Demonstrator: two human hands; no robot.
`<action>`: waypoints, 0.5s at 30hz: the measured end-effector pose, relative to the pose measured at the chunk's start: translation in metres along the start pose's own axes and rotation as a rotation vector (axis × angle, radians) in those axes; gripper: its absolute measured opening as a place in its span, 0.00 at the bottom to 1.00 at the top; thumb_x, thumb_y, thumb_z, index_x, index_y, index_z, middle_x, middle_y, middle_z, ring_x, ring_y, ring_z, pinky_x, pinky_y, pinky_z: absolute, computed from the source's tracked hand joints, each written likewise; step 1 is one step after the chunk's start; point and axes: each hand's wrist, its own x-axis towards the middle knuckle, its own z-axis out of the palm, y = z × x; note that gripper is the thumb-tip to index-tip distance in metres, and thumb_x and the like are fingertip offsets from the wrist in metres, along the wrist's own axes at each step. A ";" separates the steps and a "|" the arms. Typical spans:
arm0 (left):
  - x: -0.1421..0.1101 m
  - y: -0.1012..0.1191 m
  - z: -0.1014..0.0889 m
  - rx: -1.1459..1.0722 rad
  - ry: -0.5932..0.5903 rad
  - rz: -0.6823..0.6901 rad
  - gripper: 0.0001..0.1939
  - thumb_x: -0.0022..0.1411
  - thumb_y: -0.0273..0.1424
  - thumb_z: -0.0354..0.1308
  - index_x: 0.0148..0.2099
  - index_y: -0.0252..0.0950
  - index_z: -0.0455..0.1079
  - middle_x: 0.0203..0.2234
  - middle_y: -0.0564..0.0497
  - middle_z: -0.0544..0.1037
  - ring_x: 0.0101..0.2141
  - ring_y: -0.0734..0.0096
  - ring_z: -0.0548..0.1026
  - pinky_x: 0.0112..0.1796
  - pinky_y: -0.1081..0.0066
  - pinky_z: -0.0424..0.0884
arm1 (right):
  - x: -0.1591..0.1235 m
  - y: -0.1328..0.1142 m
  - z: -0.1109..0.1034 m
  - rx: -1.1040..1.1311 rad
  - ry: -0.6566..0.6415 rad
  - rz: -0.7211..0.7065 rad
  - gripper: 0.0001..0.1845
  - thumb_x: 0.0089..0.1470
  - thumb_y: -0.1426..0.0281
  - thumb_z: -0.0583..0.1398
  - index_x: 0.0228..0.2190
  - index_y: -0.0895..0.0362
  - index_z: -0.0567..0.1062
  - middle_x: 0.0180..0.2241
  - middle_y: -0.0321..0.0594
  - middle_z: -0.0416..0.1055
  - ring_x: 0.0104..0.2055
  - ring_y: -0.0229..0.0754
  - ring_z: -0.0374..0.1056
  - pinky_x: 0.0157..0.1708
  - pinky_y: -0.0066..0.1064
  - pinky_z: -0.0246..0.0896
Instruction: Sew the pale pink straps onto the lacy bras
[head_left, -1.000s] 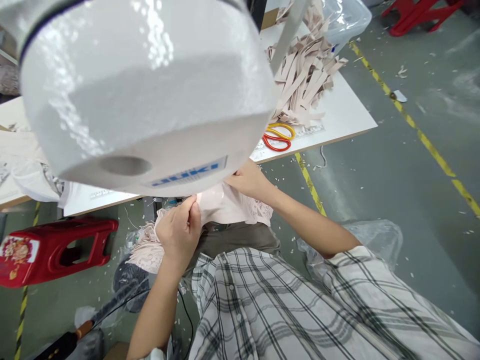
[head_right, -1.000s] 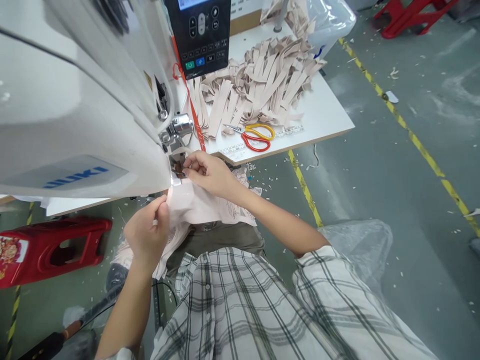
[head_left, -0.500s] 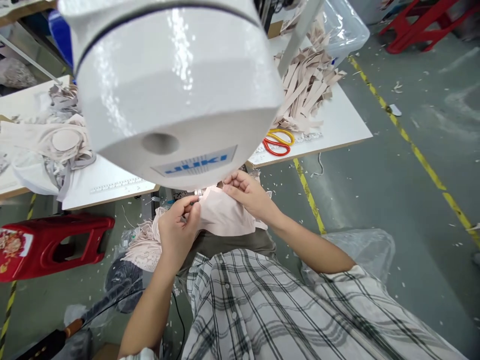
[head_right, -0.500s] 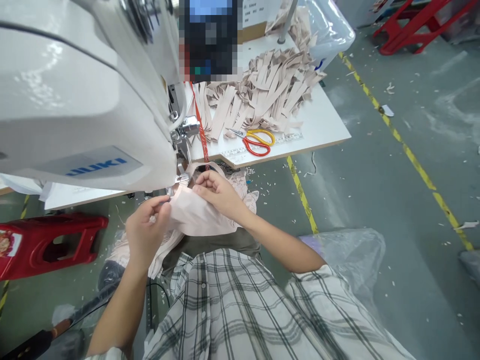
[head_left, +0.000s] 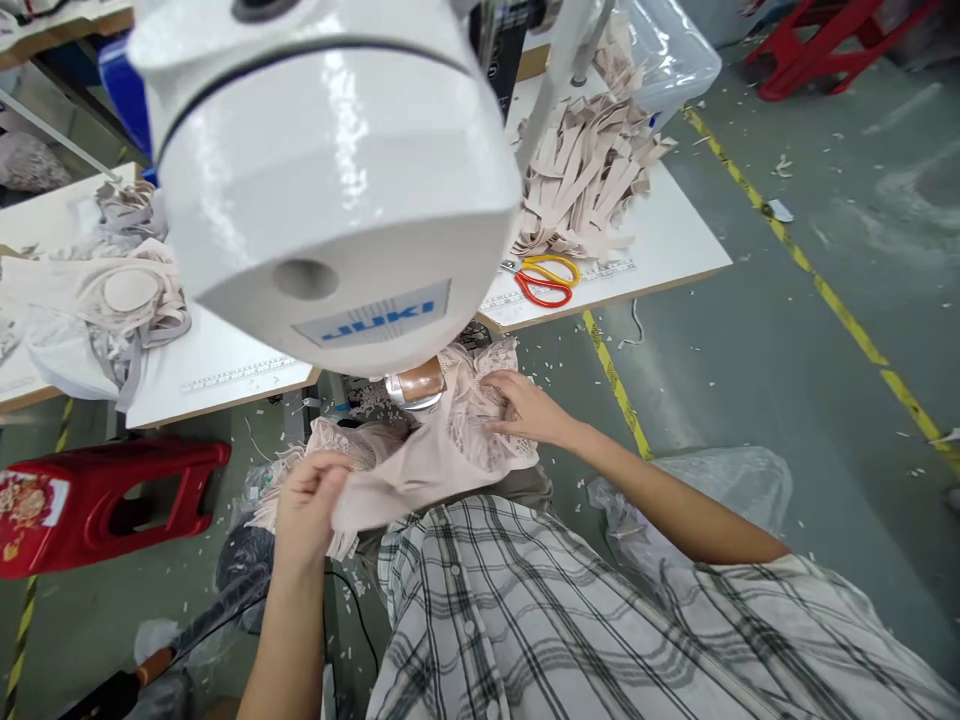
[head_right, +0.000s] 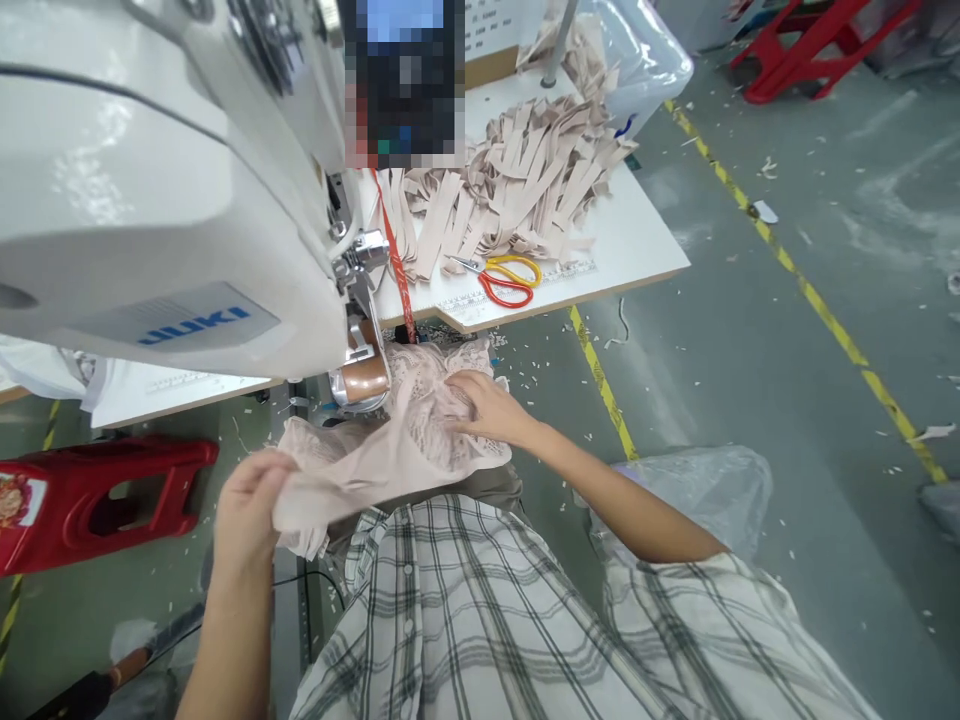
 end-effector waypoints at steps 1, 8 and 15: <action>0.003 -0.014 -0.005 -0.104 0.175 -0.109 0.13 0.49 0.37 0.70 0.35 0.37 0.76 0.28 0.53 0.79 0.25 0.74 0.74 0.26 0.75 0.70 | -0.007 0.022 0.000 -0.103 -0.111 0.047 0.45 0.50 0.45 0.63 0.61 0.58 0.62 0.63 0.59 0.58 0.65 0.63 0.54 0.62 0.53 0.51; 0.028 -0.053 -0.009 0.134 0.339 -0.110 0.15 0.56 0.40 0.63 0.42 0.36 0.73 0.33 0.49 0.78 0.34 0.65 0.76 0.39 0.65 0.73 | -0.044 0.070 -0.049 -0.233 -0.651 0.294 0.23 0.48 0.54 0.65 0.38 0.60 0.77 0.35 0.49 0.75 0.35 0.50 0.70 0.34 0.34 0.60; 0.012 -0.003 0.099 0.757 -0.428 0.515 0.27 0.57 0.43 0.63 0.54 0.32 0.69 0.52 0.36 0.72 0.56 0.46 0.67 0.55 0.53 0.64 | -0.036 -0.062 -0.066 0.138 -0.418 -0.060 0.18 0.58 0.55 0.58 0.37 0.58 0.74 0.34 0.38 0.73 0.34 0.38 0.65 0.32 0.27 0.54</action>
